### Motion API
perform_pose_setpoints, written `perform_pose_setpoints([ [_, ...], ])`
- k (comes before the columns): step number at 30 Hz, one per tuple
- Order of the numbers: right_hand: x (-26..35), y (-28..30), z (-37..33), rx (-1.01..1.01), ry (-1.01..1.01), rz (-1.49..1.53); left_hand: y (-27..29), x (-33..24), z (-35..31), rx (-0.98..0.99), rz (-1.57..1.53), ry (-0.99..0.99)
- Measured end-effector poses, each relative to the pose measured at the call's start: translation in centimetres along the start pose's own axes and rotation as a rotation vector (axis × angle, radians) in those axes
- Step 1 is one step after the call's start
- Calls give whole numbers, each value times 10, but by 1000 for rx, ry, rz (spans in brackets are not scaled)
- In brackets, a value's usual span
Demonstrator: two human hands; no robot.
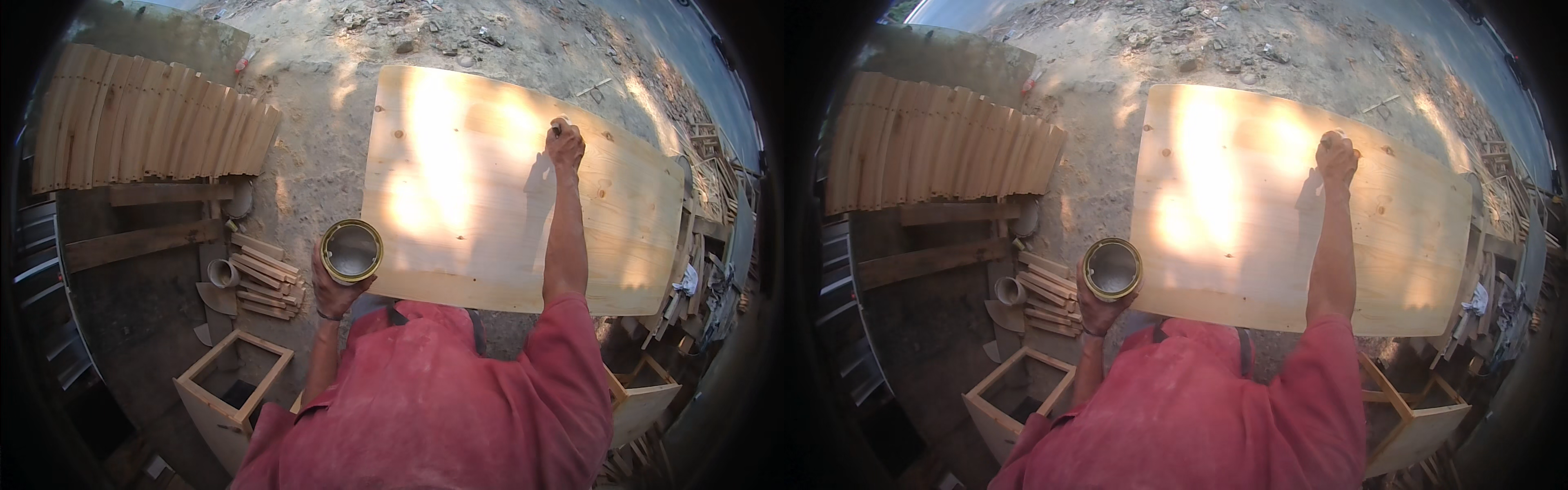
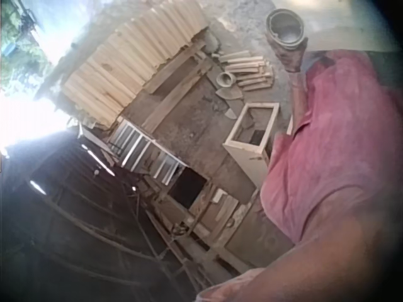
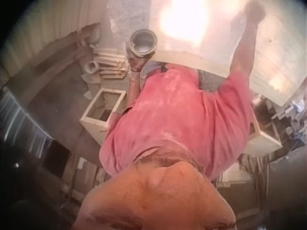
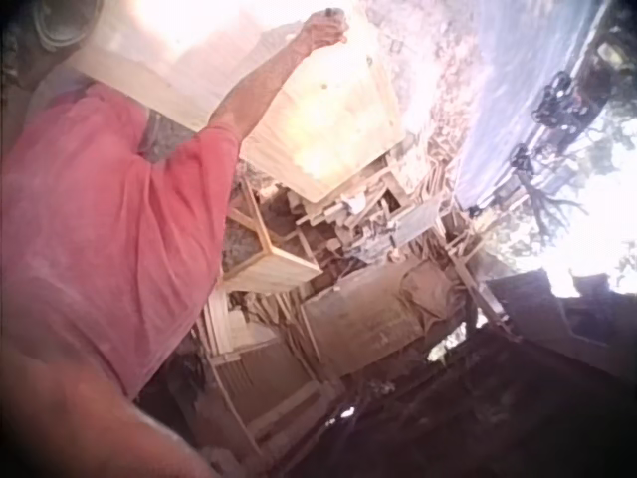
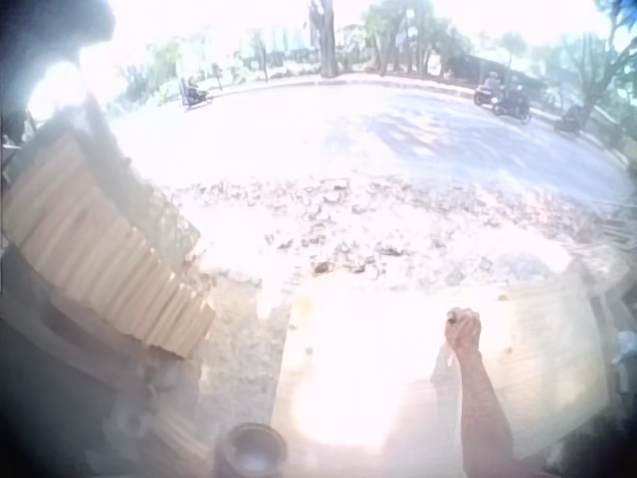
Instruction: The person applies a liquid coating to a wooden board using a brush while holding a can. They repeatedly dip the brush into the can and spread the liquid across the flat surface of the board until several areas are covered.
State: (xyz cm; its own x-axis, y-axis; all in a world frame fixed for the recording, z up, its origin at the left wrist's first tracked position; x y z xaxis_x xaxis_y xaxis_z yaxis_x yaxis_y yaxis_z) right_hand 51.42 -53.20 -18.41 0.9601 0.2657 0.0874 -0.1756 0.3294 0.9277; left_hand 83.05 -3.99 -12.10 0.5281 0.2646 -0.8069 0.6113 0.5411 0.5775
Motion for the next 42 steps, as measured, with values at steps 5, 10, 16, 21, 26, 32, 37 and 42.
perform_pose_setpoints([
  [5, 189, 3, -37, 220, 170, 106, 4, 6, 0, 2, -77, 44],
  [10, 302, 15, -71, 379, 318, 461, 7, -8, 11, 45, 8, 20],
  [16, 243, -14, -68, 392, -173, 1282, 8, -21, 20, 101, 64, -55],
  [21, 81, -31, -44, 99, -495, 1284, 3, -12, 19, 100, -1, -67],
  [26, 40, 10, -8, -50, -312, 606, 1, -4, 15, 62, 10, -52],
  [32, 187, 1, -19, 138, 2, 246, 11, -5, 11, 65, -84, 50],
  [37, 303, 13, -84, 327, 435, 314, 16, -5, 9, 37, -10, 69],
  [42, 314, 49, -111, 633, 384, 728, 4, -2, 17, 25, -23, 32],
])
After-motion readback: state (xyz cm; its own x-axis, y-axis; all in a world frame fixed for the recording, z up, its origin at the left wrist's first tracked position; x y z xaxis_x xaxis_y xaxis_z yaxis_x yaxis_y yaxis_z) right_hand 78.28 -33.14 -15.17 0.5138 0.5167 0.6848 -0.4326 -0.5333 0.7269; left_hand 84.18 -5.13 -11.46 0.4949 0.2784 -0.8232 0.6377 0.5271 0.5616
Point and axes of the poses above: each hand's wrist, its own z-axis towards the middle knuckle, its own y-axis out of the back of the hand, x = y × z, the point moved 1 cm from there along z, towards the middle knuckle, and after that the axes turned 4 degrees about -z, right-handed, at the moved point
